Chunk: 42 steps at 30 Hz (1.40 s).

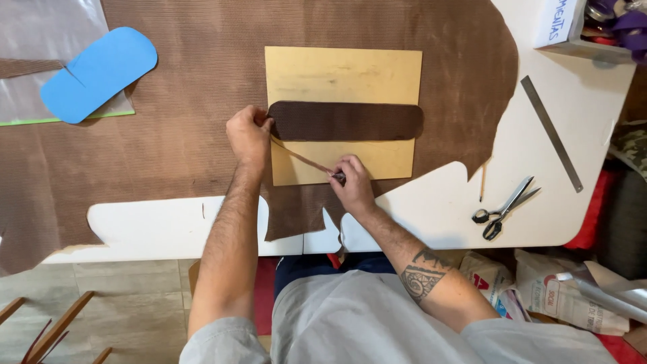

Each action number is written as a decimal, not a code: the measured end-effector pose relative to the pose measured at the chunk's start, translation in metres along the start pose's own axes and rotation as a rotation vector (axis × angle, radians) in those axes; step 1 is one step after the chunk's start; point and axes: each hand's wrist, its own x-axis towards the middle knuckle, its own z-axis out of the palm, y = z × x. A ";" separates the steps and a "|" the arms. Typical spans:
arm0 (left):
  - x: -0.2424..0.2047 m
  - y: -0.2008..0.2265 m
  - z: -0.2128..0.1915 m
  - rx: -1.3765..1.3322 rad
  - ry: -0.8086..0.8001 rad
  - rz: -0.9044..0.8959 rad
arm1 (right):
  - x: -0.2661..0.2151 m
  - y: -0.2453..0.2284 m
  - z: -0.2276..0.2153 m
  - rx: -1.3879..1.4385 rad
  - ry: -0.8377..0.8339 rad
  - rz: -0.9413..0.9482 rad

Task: The person cuts a strip of leather with scissors and then uses a metal ruler and a flexible measuring tape to check its length.

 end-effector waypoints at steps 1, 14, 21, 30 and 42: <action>0.000 -0.001 0.001 -0.014 0.025 0.031 | 0.001 0.000 -0.003 0.004 0.006 -0.002; -0.001 -0.004 0.001 -0.030 0.060 0.074 | 0.002 0.029 -0.031 0.178 -0.120 0.154; 0.000 0.001 -0.001 -0.043 0.058 0.059 | -0.010 0.059 -0.037 0.578 -0.127 0.333; 0.001 0.006 0.000 0.007 0.024 -0.017 | -0.004 0.080 -0.058 0.578 -0.084 0.271; -0.001 0.006 0.000 0.028 0.035 -0.003 | 0.011 0.102 -0.101 0.331 -0.015 0.211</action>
